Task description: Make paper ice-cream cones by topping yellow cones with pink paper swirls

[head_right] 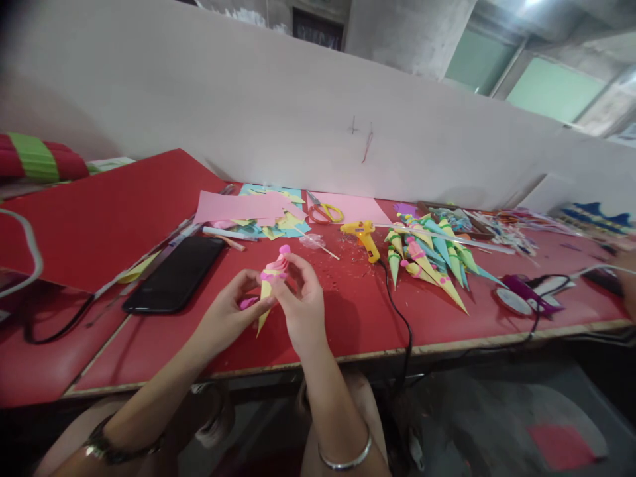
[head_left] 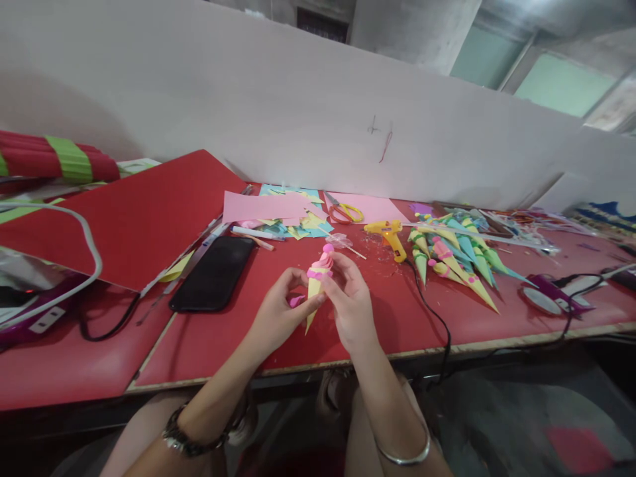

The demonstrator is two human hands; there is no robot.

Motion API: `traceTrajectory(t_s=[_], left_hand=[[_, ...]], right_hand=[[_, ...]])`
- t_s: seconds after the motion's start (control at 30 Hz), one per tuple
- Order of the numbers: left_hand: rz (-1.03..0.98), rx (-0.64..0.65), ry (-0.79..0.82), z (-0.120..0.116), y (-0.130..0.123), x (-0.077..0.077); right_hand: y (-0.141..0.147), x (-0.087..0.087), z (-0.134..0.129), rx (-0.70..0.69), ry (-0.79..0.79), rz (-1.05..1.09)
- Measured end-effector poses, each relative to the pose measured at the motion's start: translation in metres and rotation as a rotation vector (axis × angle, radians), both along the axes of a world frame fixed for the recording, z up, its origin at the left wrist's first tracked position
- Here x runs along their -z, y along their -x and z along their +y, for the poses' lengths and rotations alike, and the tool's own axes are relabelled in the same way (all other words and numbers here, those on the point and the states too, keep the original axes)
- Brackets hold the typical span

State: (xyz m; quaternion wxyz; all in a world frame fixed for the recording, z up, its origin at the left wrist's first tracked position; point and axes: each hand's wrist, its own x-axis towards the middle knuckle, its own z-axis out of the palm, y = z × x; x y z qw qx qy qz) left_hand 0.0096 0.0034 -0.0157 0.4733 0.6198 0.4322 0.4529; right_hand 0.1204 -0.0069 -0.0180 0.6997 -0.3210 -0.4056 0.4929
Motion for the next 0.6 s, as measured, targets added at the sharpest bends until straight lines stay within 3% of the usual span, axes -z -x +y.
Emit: traceTrajectory(t_s=[0.2, 0.6], left_hand=[[0.025, 0.007, -0.008, -0.0007, 0.0005, -0.0006], [0.007, 0.056, -0.007, -0.0011, 0.0003, -0.0012]], right_hand=[[-0.0024, 0.0021, 0.0012, -0.081, 0.077, 0.090], [-0.0005, 0.0010, 0.0003, -0.083, 0.033, 0.107]])
